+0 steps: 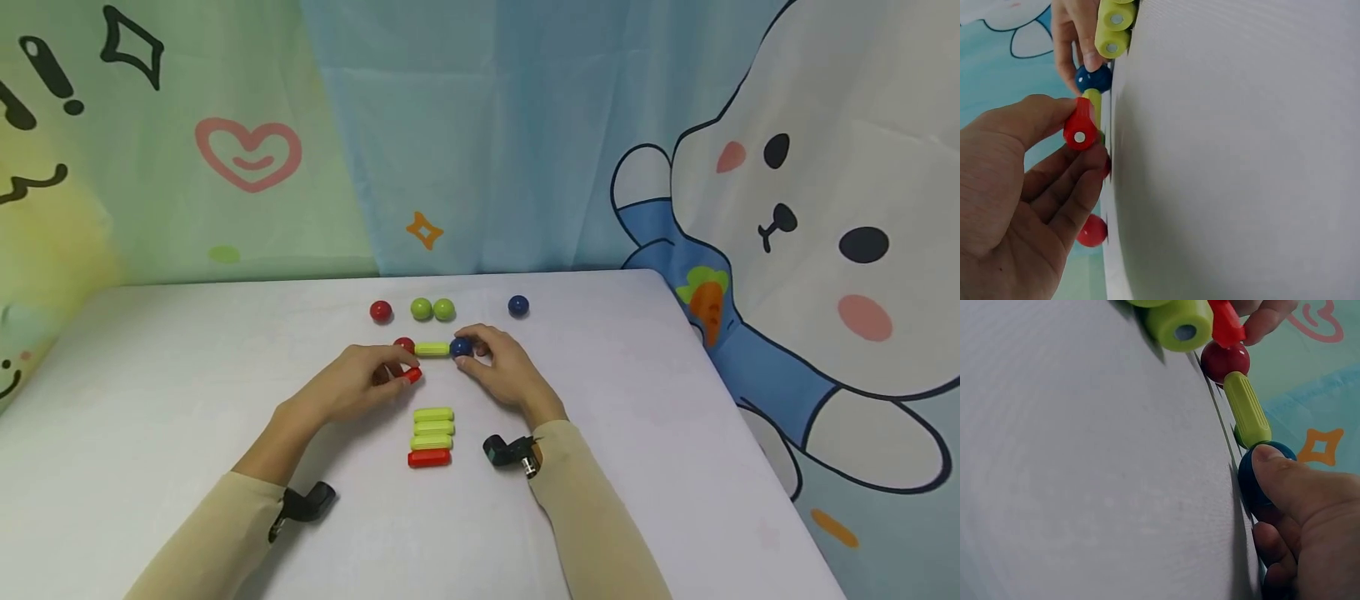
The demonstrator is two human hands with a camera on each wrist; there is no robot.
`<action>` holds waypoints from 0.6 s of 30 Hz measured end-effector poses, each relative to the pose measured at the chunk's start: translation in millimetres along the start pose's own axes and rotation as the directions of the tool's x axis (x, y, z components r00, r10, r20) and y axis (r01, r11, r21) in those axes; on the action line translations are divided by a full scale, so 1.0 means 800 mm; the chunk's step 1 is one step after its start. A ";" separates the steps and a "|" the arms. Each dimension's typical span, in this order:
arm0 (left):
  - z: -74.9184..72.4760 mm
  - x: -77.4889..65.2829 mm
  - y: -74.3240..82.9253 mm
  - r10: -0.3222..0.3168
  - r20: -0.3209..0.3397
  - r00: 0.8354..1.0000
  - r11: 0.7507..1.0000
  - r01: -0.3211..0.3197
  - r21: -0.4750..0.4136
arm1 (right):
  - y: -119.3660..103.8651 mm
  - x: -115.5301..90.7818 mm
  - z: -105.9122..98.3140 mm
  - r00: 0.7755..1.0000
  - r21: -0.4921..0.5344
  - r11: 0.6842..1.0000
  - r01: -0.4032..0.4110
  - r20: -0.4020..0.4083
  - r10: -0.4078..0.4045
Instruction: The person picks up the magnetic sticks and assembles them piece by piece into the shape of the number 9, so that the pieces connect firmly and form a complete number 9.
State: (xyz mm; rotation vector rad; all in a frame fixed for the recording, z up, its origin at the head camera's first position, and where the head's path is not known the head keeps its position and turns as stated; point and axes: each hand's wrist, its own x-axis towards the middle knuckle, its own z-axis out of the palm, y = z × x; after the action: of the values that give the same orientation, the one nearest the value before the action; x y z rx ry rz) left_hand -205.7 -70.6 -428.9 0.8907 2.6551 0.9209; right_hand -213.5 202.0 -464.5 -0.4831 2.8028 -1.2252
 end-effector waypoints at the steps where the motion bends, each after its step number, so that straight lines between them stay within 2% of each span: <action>1: 0.000 -0.001 -0.001 -0.006 0.001 1.000 1.000 0.006 0.000 | 0.000 0.000 0.001 1.000 -0.003 1.000 0.000 -0.002 0.000; 6: 0.000 -0.005 -0.005 -0.070 -0.005 0.998 0.997 0.070 -0.021 | -0.002 0.000 0.002 1.000 -0.001 1.000 -0.009 0.001 0.009; 10: 0.000 -0.005 -0.007 -0.103 -0.048 0.993 0.994 0.102 -0.033 | -0.002 0.000 0.002 1.000 -0.004 1.000 -0.014 -0.001 0.014; 18: 0.003 -0.004 -0.009 -0.165 -0.126 0.978 0.986 0.166 -0.004 | -0.003 0.000 0.002 0.999 -0.001 0.999 -0.044 0.010 0.044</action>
State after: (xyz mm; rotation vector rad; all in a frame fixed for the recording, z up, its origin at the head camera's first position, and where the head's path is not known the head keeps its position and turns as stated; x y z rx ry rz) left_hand -206.0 -76.1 -435.3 0.6195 2.7886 0.9577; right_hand -212.8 199.4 -463.6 -0.4242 2.7902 -1.2093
